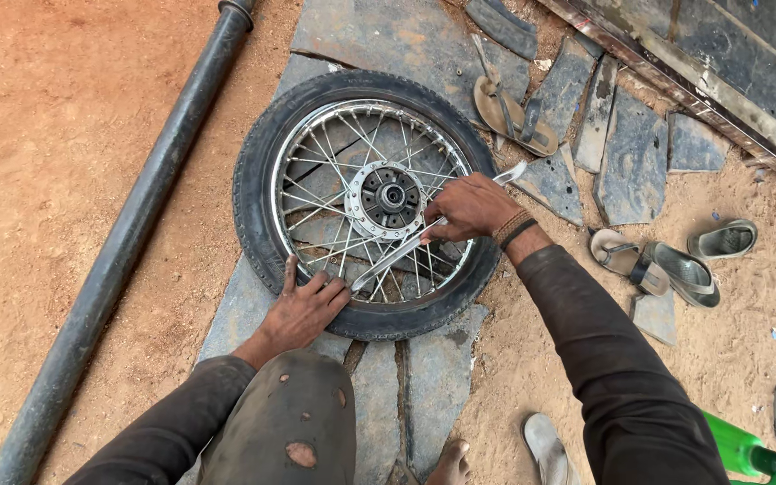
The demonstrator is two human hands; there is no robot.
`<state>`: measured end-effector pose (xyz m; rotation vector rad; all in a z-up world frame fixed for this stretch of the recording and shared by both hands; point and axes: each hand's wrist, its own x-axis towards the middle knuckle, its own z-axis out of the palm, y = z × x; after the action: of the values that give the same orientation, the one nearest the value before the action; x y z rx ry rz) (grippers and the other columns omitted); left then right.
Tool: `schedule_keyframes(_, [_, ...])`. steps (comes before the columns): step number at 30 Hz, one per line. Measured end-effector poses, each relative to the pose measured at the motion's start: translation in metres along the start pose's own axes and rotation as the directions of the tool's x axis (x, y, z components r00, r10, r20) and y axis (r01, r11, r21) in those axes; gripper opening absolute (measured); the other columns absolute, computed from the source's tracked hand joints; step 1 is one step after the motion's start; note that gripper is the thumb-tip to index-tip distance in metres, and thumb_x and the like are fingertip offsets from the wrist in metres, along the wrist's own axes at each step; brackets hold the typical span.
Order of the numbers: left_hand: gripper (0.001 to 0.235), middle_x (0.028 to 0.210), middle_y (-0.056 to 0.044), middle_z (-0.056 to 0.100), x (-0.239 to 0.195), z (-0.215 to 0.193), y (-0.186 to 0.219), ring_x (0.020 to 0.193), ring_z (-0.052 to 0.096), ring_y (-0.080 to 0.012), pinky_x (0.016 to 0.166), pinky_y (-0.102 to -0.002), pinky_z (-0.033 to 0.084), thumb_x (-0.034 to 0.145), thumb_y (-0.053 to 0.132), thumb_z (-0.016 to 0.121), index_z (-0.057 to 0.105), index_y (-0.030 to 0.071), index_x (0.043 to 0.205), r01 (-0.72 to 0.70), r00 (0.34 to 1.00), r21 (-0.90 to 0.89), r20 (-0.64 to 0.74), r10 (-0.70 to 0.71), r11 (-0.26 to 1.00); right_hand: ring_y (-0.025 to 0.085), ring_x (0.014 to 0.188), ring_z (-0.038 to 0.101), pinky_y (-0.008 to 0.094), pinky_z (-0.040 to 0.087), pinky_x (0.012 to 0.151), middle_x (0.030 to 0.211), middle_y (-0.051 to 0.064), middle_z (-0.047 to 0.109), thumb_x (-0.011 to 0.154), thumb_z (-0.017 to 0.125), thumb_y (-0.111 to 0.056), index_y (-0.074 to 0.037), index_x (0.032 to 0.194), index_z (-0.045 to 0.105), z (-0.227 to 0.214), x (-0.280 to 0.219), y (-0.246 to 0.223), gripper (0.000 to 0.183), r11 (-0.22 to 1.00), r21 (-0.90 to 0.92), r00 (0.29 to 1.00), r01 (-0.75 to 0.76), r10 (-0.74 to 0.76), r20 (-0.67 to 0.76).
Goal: The person uses a tire lever to pry the tire bead away from the rim of a motorcycle wheel. They repeatedly insert the lever between the tire and rim, lever the bead over the rim edge, and reposition the tool around the circumference.
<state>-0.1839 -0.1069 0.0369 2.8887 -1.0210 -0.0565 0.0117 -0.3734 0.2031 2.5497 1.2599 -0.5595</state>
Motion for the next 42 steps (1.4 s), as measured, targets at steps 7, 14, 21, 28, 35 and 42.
schedule_keyframes(7, [0.052, 0.13, 0.003, 0.051, 0.005, 0.0, 0.007, 0.129, 0.043, -0.0238, 0.114, -0.082, 0.011, 0.085, 0.017, 0.065, 0.053, 0.023, 0.135, 0.053, 0.996, -0.062, 0.081, -0.047, 0.997, 0.022, 0.062, 0.069, 0.039, 0.052, 0.056, 0.067, 0.001, 0.07, 0.084, 0.069, -0.065, -0.026, 0.095, 0.082, 0.017, -0.002, 0.003, 0.042, 0.999, 0.026, 0.997, 0.021, -0.022, 0.069])
schedule_keyframes(14, [0.053, 0.131, 0.001, 0.053, 0.009, -0.009, 0.003, 0.128, 0.043, -0.0261, 0.114, -0.077, 0.02, 0.084, 0.013, 0.068, 0.052, 0.019, 0.134, 0.038, 0.989, -0.116, 0.149, -0.021, 0.992, 0.02, 0.063, 0.069, 0.038, 0.051, 0.054, 0.066, 0.003, 0.069, 0.091, 0.062, -0.067, -0.028, 0.097, 0.08, 0.006, 0.02, 0.005, 0.044, 0.99, -0.112, 0.981, 0.081, -0.059, 0.186])
schedule_keyframes(21, [0.061, 0.132, 0.004, 0.052, 0.018, -0.014, -0.003, 0.121, 0.045, -0.0235, 0.11, -0.071, 0.027, 0.08, 0.013, 0.077, 0.052, 0.024, 0.134, 0.007, 0.985, -0.124, 0.174, 0.015, 0.992, 0.018, 0.063, 0.07, 0.038, 0.055, 0.051, 0.069, 0.001, 0.071, 0.084, 0.064, -0.069, -0.028, 0.102, 0.079, 0.009, 0.036, 0.002, 0.047, 0.996, -0.014, 0.976, 0.084, -0.08, 0.202])
schedule_keyframes(28, [0.091, 0.132, 0.004, 0.05, 0.023, -0.027, -0.003, 0.125, 0.042, -0.0237, 0.107, -0.054, 0.033, 0.058, 0.025, 0.096, 0.05, 0.024, 0.136, 0.003, 0.958, -0.14, 0.286, 0.037, 0.99, 0.023, 0.082, 0.073, 0.041, 0.057, 0.068, 0.083, 0.0, 0.076, 0.083, 0.07, -0.065, -0.029, 0.099, 0.082, -0.001, 0.051, -0.009, 0.041, 0.994, -0.068, 0.968, 0.08, -0.061, 0.245])
schedule_keyframes(35, [0.075, 0.128, 0.001, 0.053, 0.014, -0.021, -0.006, 0.12, 0.045, -0.0232, 0.105, -0.051, 0.035, 0.066, 0.015, 0.085, 0.052, 0.017, 0.133, -0.064, 0.991, -0.102, 0.11, 0.075, 0.993, 0.019, 0.074, 0.069, 0.042, 0.056, 0.076, 0.077, 0.002, 0.072, 0.093, 0.068, -0.053, -0.02, 0.089, 0.079, -0.007, 0.014, -0.055, 0.035, 0.977, -0.178, 0.946, -0.119, 0.166, 0.279])
schedule_keyframes(42, [0.04, 0.121, -0.002, 0.055, 0.01, 0.005, -0.007, 0.115, 0.049, -0.0227, 0.102, -0.049, 0.035, 0.086, 0.02, 0.062, 0.055, 0.016, 0.126, -0.097, 0.99, -0.027, -0.102, 0.094, 0.995, 0.018, 0.069, 0.064, 0.045, 0.053, 0.083, 0.072, 0.009, 0.069, 0.097, 0.065, -0.02, -0.015, 0.081, 0.077, -0.01, -0.043, -0.117, 0.02, 0.96, -0.146, 0.97, -0.239, 0.244, 0.016])
